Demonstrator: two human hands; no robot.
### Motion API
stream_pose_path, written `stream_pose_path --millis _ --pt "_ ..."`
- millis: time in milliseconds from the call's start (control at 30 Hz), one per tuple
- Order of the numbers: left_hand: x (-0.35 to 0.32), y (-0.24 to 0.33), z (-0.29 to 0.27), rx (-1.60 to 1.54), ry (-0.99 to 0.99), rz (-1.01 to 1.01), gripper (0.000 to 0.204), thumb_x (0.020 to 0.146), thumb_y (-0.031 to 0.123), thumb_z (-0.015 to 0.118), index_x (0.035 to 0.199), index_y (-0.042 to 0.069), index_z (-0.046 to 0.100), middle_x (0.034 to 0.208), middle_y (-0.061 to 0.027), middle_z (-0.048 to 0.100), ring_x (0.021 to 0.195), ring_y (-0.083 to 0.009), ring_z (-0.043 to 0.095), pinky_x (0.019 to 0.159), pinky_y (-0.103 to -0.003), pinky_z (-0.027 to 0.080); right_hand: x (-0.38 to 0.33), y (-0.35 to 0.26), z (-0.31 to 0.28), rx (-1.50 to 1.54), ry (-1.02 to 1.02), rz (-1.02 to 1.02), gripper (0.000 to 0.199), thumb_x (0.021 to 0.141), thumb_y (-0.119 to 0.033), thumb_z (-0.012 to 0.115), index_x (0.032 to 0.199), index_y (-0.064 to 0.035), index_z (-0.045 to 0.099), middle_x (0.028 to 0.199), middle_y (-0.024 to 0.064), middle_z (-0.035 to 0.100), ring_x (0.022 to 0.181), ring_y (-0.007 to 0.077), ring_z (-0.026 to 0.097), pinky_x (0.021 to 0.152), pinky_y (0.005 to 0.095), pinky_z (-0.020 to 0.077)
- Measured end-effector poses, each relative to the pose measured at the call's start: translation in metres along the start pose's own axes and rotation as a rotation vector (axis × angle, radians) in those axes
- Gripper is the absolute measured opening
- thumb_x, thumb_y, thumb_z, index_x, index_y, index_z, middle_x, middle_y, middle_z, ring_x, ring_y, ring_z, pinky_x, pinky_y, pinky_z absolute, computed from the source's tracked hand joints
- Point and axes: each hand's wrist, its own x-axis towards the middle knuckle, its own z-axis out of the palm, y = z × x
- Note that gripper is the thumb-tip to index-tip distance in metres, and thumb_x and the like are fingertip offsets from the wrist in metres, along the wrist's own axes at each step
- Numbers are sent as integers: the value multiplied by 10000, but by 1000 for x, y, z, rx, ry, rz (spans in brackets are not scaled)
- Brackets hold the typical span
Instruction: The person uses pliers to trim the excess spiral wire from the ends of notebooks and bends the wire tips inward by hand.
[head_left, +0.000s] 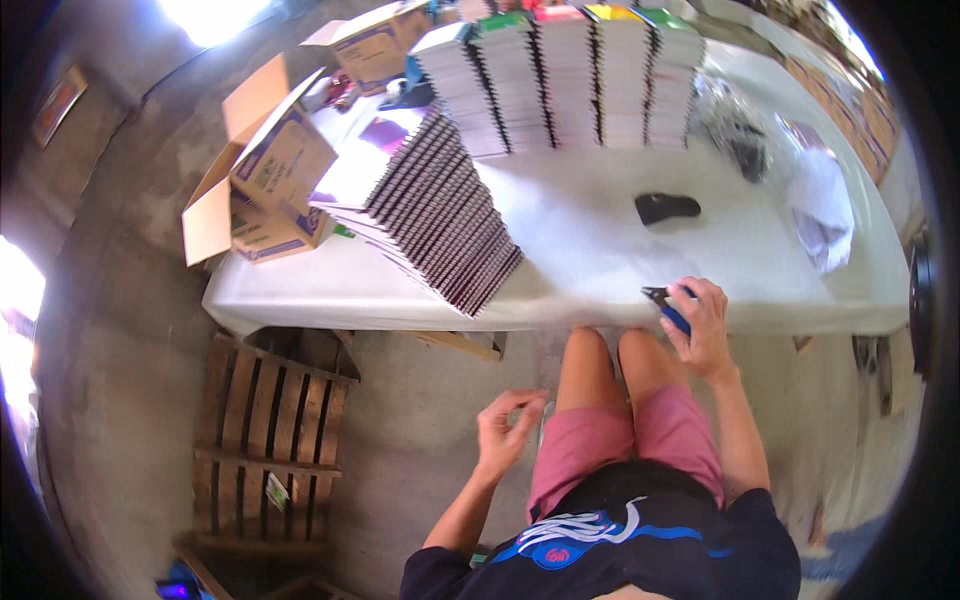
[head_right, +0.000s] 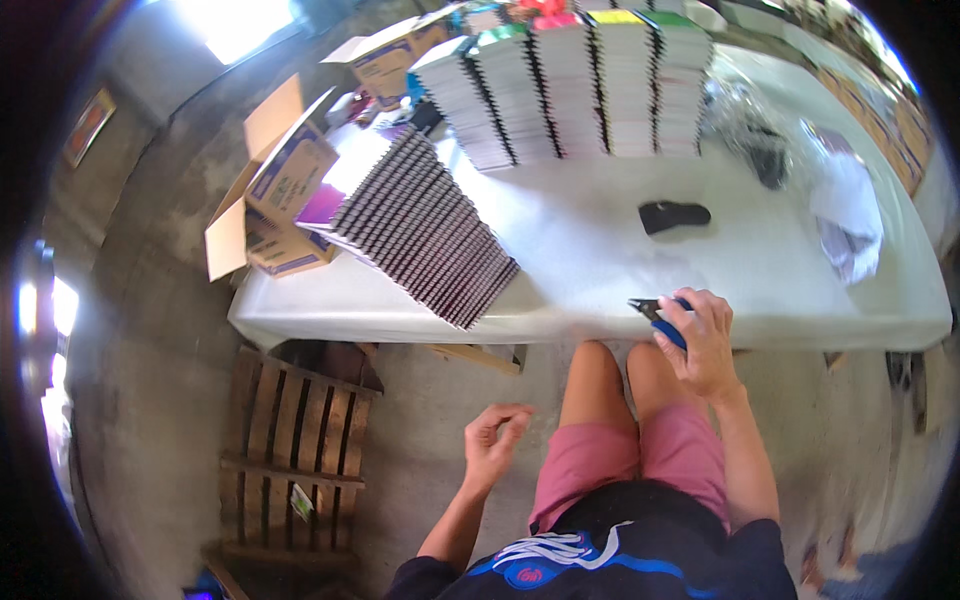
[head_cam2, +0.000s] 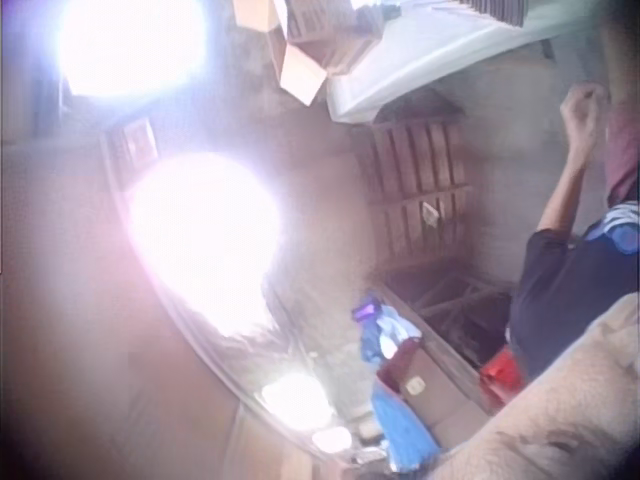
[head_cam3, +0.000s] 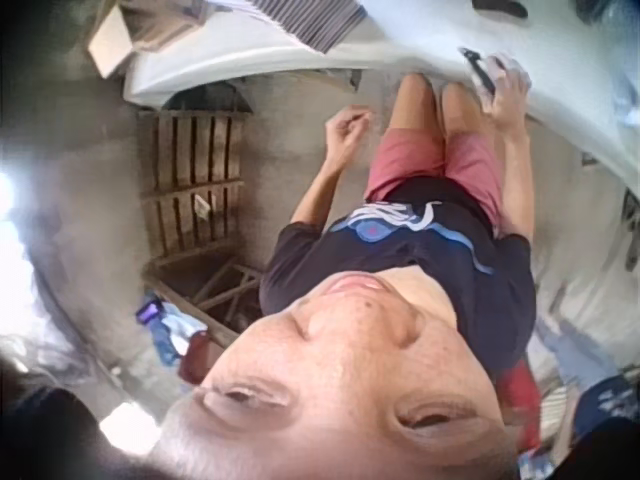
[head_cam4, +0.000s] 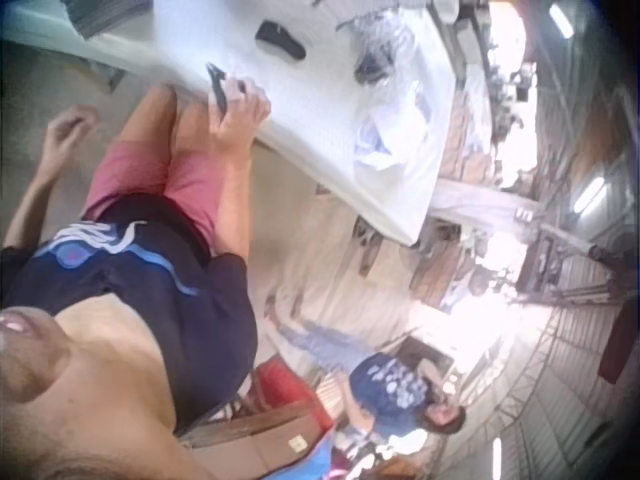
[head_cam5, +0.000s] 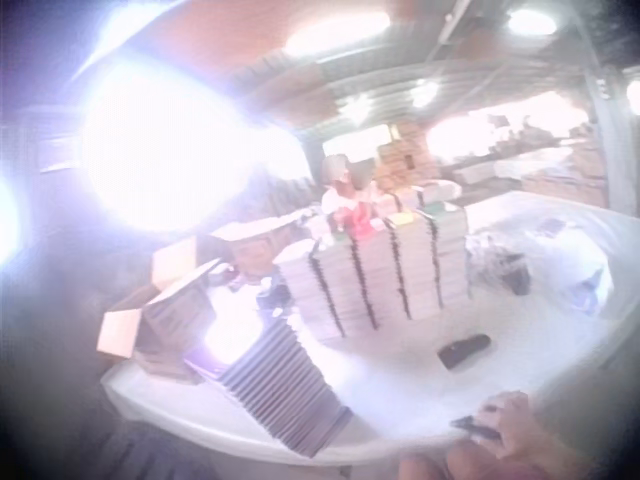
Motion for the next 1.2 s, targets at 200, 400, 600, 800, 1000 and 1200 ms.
stream_pose_path --millis 200,400,600,800,1000,1200 --pt "-57 -55 52 292 117 -371 593 867 326 618 1364 80 408 1378 -259 382 1285 -337 386 1032 -409 337 5 61 41 -4 -15 155 468 825 -230 617 1278 -176 516 1141 100 515 1039 293 475 896 434 358" --pt "-50 -14 123 979 -258 -375 985 714 445 721 1476 225 137 1487 -272 110 1336 -462 225 1025 -537 313 2 63 52 -114 6 233 479 813 -221 623 1281 -212 524 1097 85 543 997 280 513 841 435 415" --pt "27 -65 87 607 -235 -145 763 805 350 665 1440 159 290 1484 -250 167 1384 -396 160 1093 -428 254 2 64 50 18 88 250 466 816 -193 627 1272 -213 531 1086 72 552 974 273 531 836 422 441" --pt "21 -102 65 114 -46 -252 625 893 262 584 1426 95 301 1503 -152 199 1404 -294 139 1124 -392 174 2 69 49 69 119 206 457 815 -175 628 1263 -202 542 1092 75 553 965 277 529 837 421 435" --pt "3 -94 61 275 464 -139 554 878 208 630 1360 70 394 1285 -131 486 1055 -235 573 853 -373 487 0 72 50 154 139 183 434 832 -174 622 1260 -179 550 1125 83 552 983 287 524 877 417 413" --pt "51 -31 0 -264 655 -191 520 925 325 534 1352 63 395 1218 -118 545 993 -192 581 825 -305 455 10 17 49 60 113 242 405 871 -225 597 1271 -182 552 1130 121 531 1035 294 495 928 436 367"
